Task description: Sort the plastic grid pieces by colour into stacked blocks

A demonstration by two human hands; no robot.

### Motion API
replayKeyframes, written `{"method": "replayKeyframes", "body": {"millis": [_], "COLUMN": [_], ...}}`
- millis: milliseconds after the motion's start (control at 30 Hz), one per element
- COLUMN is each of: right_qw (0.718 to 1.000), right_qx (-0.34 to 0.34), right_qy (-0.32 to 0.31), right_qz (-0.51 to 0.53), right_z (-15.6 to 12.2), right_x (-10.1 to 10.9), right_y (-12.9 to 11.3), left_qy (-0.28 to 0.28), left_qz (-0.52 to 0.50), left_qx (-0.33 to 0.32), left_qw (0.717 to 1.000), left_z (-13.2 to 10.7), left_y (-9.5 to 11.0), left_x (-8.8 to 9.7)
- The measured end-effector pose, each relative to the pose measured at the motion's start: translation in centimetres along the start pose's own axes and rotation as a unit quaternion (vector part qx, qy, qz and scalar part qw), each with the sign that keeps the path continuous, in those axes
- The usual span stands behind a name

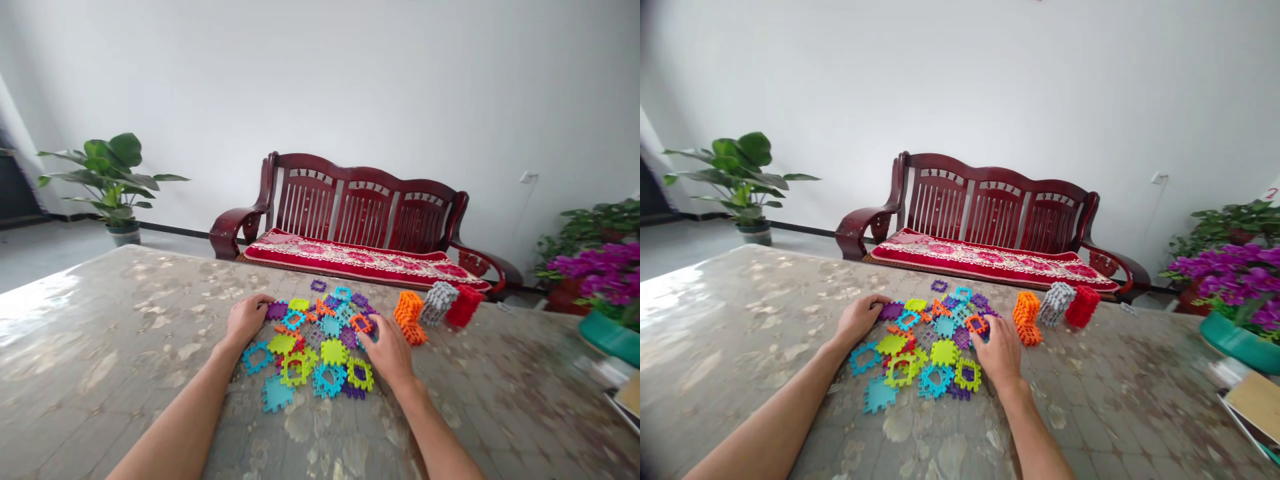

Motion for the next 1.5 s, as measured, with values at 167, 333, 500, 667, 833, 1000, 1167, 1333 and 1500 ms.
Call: {"method": "replayKeyframes", "body": {"millis": [167, 333, 500, 667, 833, 1000, 1167, 1333, 1500], "right_qw": [0.999, 1.000, 0.998, 0.982, 0.968, 0.969, 0.962, 0.958, 0.956], "right_qx": [-0.007, -0.003, -0.025, -0.096, -0.164, -0.182, -0.223, -0.241, -0.232], "right_qy": [-0.033, -0.006, 0.057, 0.162, 0.166, 0.109, 0.060, 0.010, -0.020], "right_qz": [-0.041, -0.029, 0.030, -0.009, -0.089, -0.126, -0.148, -0.154, -0.181], "right_z": [0.3, -0.1, -0.1, 0.3, 0.0, -0.4, -0.2, 0.1, 0.3], "right_x": [-0.1, -0.6, -0.1, 1.9, 3.5, 3.3, 3.1, 3.1, 2.7], "right_y": [-0.9, -0.7, 0.1, 3.8, 7.5, 8.4, 8.3, 7.9, 7.7], "left_qy": [-0.001, -0.003, -0.004, -0.015, -0.014, -0.015, -0.015, -0.017, -0.025], "left_qz": [-0.001, -0.009, 0.000, -0.002, 0.000, 0.001, 0.004, 0.007, 0.011], "left_qx": [-0.003, 0.001, -0.003, -0.006, -0.009, -0.009, -0.018, -0.020, -0.013], "left_qw": [1.000, 1.000, 1.000, 1.000, 1.000, 1.000, 1.000, 1.000, 1.000], "left_z": [0.2, 0.3, 0.4, 0.5, 0.5, 0.5, 0.7, 0.9, 0.8], "left_y": [-0.4, -0.7, -0.9, -1.1, -1.1, -0.9, -1.1, -1.3, -1.1], "left_x": [-0.4, -0.6, -0.7, -0.8, -0.7, -0.6, -0.8, -0.9, -0.7]}}
Point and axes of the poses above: each hand's wrist, its own z-axis towards the middle knuckle, its own x-axis out of the back of the hand, y = z × x, the point moved 1 cm from there along z, towards the middle knuckle, and after that the axes turned 14 degrees about y, right-handed, at the moved point
